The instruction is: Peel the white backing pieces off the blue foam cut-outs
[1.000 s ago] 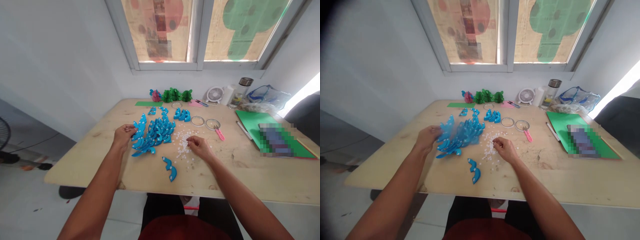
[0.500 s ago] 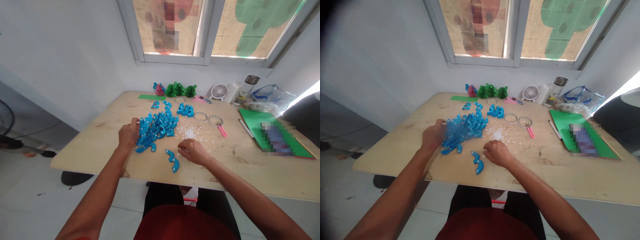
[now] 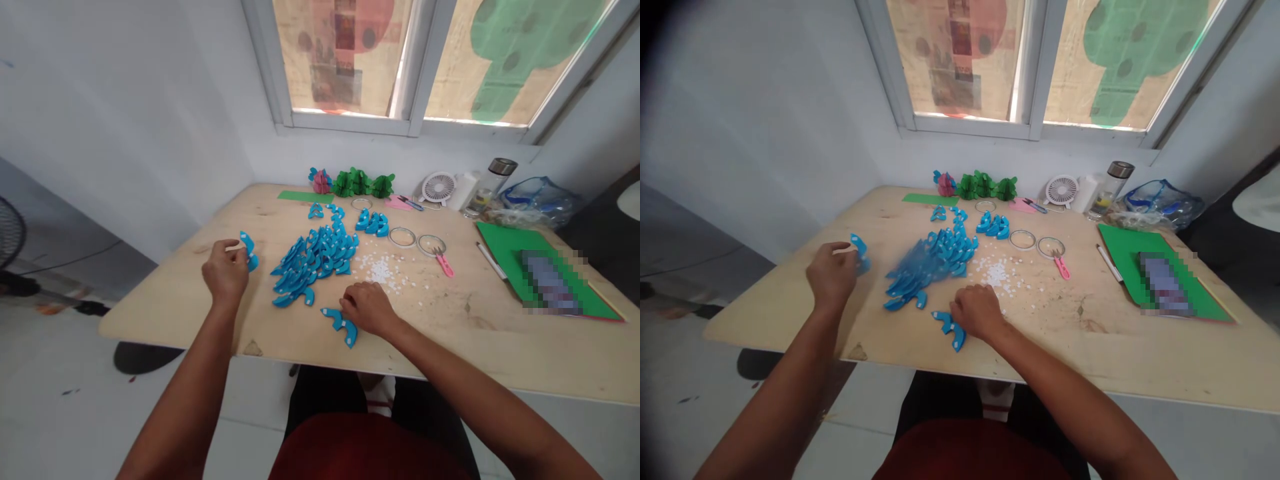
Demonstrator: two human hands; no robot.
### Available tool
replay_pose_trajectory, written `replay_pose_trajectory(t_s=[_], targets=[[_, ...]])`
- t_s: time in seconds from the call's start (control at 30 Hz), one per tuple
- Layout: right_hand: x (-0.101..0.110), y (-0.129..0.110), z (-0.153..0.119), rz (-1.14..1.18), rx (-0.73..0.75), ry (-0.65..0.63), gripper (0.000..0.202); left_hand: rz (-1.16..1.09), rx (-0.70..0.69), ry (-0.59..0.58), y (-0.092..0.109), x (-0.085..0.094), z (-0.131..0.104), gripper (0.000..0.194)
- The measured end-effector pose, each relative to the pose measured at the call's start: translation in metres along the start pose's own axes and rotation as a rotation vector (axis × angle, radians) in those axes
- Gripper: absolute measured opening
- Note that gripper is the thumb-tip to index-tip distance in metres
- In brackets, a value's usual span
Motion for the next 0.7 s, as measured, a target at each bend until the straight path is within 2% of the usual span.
replay_pose_trajectory(t_s=[0.03, 0.07, 0.17, 0.33, 0.43, 0.53, 0.63, 0.7], targets=[[0.000, -0.002, -0.001, 0.004, 0.008, 0.004, 0.022, -0.090, -0.003, 0.072, -0.001, 0.007, -0.001, 0.030], [-0.001, -0.004, -0.002, 0.007, 0.022, 0.003, 0.022, -0.205, 0.011, 0.094, -0.003, 0.007, -0.003, 0.030], [-0.007, -0.013, -0.003, 0.022, 0.062, -0.030, 0.017, -0.538, 0.048, 0.066, 0.000, -0.006, -0.012, 0.032], [-0.013, -0.013, -0.002, 0.130, 0.030, -0.049, 0.005, -0.921, 0.166, -0.180, 0.027, -0.053, -0.034, 0.031], [-0.003, 0.009, 0.001, 0.287, -0.050, 0.042, 0.007, -1.052, 0.272, -0.396, 0.047, -0.088, -0.054, 0.035], [0.011, 0.047, 0.003, 0.489, -0.175, 0.185, 0.009, -1.116, 0.319, -0.565, 0.072, -0.114, -0.074, 0.035], [0.019, 0.082, 0.003, 0.754, -0.246, 0.279, 0.014, -1.150, 0.314, -0.677, 0.098, -0.133, -0.091, 0.030], [0.023, 0.102, 0.001, 0.905, -0.279, 0.353, 0.016, -1.155, 0.314, -0.710, 0.112, -0.145, -0.098, 0.029]])
Point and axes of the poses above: each hand's wrist, its own z-axis towards the middle knuckle, its own x-axis out of the back of the hand, y = z × x, the point moved 10 cm from there along z, towards the middle knuckle, and after that the axes turned 8 degrees about -z, right-handed, at the moved point
